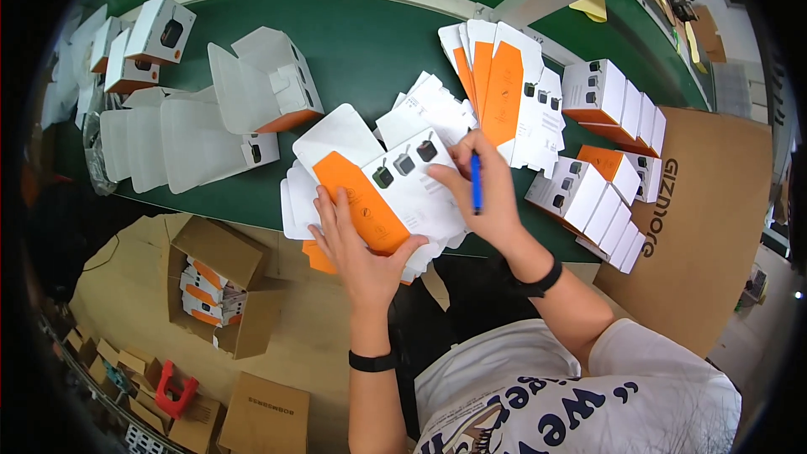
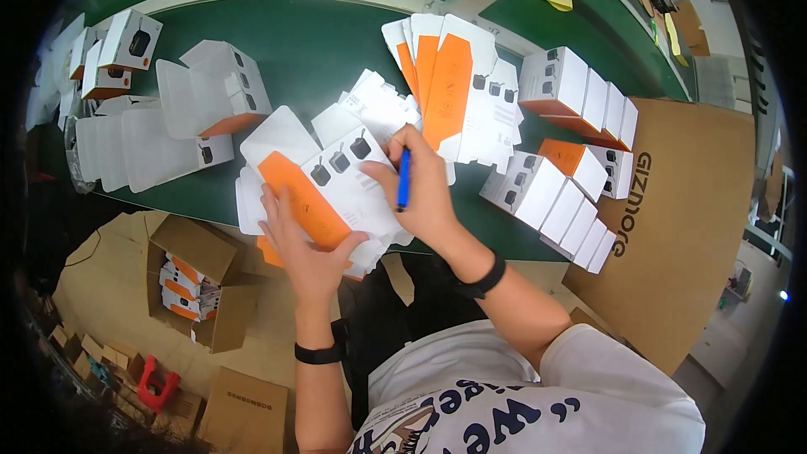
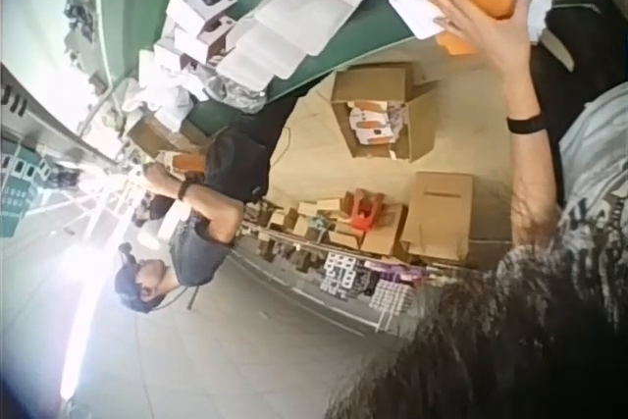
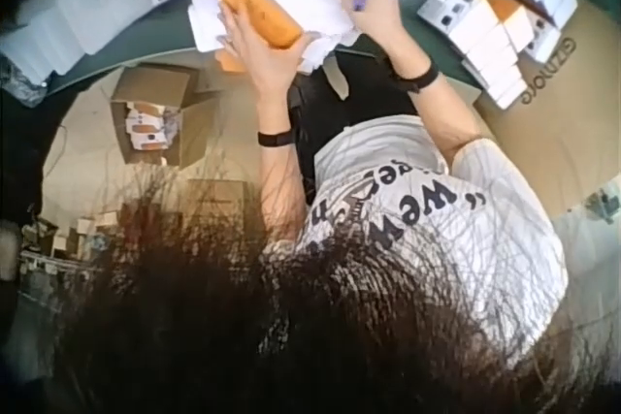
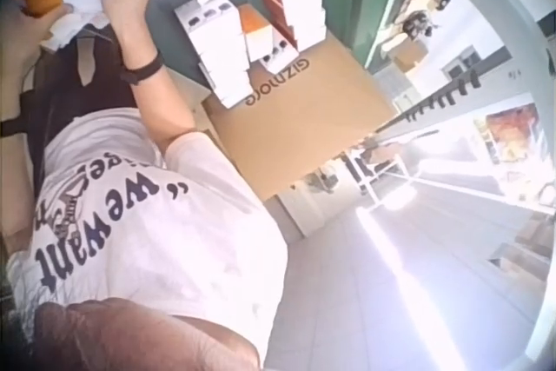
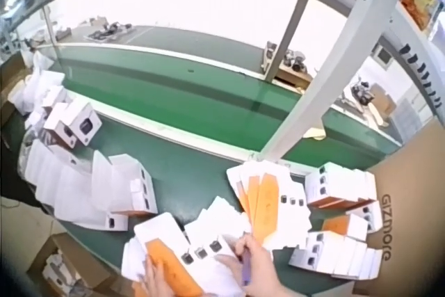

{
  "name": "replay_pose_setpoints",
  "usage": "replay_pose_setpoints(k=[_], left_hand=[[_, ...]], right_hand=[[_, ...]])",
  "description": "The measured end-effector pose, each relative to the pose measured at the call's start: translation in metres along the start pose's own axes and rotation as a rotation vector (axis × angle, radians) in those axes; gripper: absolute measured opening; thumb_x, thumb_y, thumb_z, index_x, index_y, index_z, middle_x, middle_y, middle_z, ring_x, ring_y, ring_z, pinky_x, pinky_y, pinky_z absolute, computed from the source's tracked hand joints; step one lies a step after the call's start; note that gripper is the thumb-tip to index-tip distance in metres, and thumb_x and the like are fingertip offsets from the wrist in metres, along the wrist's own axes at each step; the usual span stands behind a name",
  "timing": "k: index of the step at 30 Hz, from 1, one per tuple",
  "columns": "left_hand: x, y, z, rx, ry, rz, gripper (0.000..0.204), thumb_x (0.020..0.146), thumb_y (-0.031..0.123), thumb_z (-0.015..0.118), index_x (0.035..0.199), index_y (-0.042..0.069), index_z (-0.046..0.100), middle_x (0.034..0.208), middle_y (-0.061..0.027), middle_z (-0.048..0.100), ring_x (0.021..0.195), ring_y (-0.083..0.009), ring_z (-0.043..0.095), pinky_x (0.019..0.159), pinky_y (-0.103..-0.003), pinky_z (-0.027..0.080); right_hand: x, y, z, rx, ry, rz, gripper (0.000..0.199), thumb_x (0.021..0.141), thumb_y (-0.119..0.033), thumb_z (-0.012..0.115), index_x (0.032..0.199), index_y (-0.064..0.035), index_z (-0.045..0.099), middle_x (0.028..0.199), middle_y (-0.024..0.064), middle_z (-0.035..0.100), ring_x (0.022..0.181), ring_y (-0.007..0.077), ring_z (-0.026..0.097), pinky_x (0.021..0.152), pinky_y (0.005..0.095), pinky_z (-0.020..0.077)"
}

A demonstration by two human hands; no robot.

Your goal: Organizing small product boxes, placing them in shipping cartons, and writing on packaging at a factory assembly line.

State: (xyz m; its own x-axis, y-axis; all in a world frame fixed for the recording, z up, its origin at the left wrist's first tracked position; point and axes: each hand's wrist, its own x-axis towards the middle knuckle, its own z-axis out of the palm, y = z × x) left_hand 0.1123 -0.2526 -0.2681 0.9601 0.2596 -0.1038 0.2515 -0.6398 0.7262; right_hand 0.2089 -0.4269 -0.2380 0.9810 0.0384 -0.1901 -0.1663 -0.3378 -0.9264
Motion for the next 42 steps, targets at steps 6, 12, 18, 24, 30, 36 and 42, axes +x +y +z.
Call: replay_pose_setpoints(k=[6, 12, 18, 24, 30, 36, 42], left_hand=[[0.003, 0.003, -0.005, -0.176, 0.104, 0.09, 0.088, 0.08, 0.03, 0.084, 0.153, 0.003, 0.043, 0.166, -0.0227, 0.03, 0.154, -0.042, 0.027, 0.122, -0.057, 0.024], [0.029, 0.034, 0.004, 0.138, -0.145, 0.203, 0.091, 0.074, 0.042, 0.089, 0.151, 0.012, 0.05, 0.165, -0.0203, 0.034, 0.152, -0.042, 0.031, 0.122, -0.063, 0.019], [0.042, 0.056, 0.002, 0.323, -0.233, 0.134, 0.109, 0.058, 0.045, 0.097, 0.152, 0.015, 0.049, 0.168, -0.0153, 0.029, 0.155, -0.0362, 0.026, 0.122, -0.068, 0.012], [0.044, 0.044, -0.009, 0.373, -0.4, 0.232, 0.096, 0.064, 0.037, 0.094, 0.149, 0.017, 0.053, 0.166, -0.0132, 0.032, 0.155, -0.0322, 0.028, 0.123, -0.067, 0.013], [0.021, 0.026, -0.035, 0.388, -0.51, 0.346, 0.072, 0.075, 0.02, 0.086, 0.142, 0.015, 0.059, 0.165, -0.0126, 0.034, 0.155, -0.0332, 0.027, 0.124, -0.065, 0.015], [-0.085, 0.004, -0.009, -0.043, 0.206, -0.225, 0.063, 0.084, 0.018, 0.083, 0.135, 0.004, 0.049, 0.154, -0.0182, 0.042, 0.144, -0.0399, 0.04, 0.119, -0.058, 0.03], [-0.093, -0.032, 0.021, -1.526, -0.13, -1.001, 0.054, 0.095, 0.025, 0.078, 0.134, 0.002, 0.048, 0.138, -0.0177, 0.057, 0.126, -0.0292, 0.059, 0.105, -0.056, 0.05]], right_hand=[[0.012, -0.034, -0.105, -0.11, 0.315, -0.181, 0.035, 0.091, 0.0, 0.075, 0.085, -0.0103, 0.042, 0.08, -0.0045, 0.041, 0.07, 0.0055, 0.038, 0.061, 0.0224, 0.0348], [0.02, -0.043, -0.118, -0.155, 0.575, -0.197, 0.031, 0.11, -0.031, 0.046, 0.093, -0.0068, 0.054, 0.091, 0.0041, 0.061, 0.08, 0.0112, 0.052, 0.072, 0.025, 0.0414], [-0.006, -0.013, -0.047, -0.079, 0.065, -0.123, 0.018, 0.108, -0.016, 0.053, 0.102, 0.0004, 0.058, 0.087, 0.0084, 0.059, 0.08, 0.0153, 0.056, 0.076, 0.0293, 0.0472], [-0.007, -0.009, -0.039, -0.101, -0.219, -0.161, 0.017, 0.1, -0.003, 0.056, 0.117, -0.0032, 0.058, 0.123, 0.0184, 0.069, 0.114, 0.0304, 0.067, 0.097, 0.036, 0.0494], [0.036, -0.009, -0.005, -0.531, -0.433, -0.362, 0.043, 0.083, 0.006, 0.064, 0.12, -0.0112, 0.052, 0.15, 0.0165, 0.055, 0.15, 0.039, 0.036, 0.122, 0.0525, 0.0299], [0.087, -0.012, 0.015, -0.73, -0.715, -0.365, 0.048, 0.072, 0.002, 0.074, 0.111, -0.0166, 0.053, 0.115, 0.0077, 0.069, 0.146, 0.0369, 0.043, 0.125, 0.0672, 0.0138], [0.082, -0.008, 0.026, -0.772, -0.685, -0.392, 0.055, 0.068, -0.001, 0.08, 0.112, -0.0173, 0.052, 0.113, 0.0081, 0.069, 0.133, 0.0357, 0.053, 0.105, 0.0541, 0.0349]])
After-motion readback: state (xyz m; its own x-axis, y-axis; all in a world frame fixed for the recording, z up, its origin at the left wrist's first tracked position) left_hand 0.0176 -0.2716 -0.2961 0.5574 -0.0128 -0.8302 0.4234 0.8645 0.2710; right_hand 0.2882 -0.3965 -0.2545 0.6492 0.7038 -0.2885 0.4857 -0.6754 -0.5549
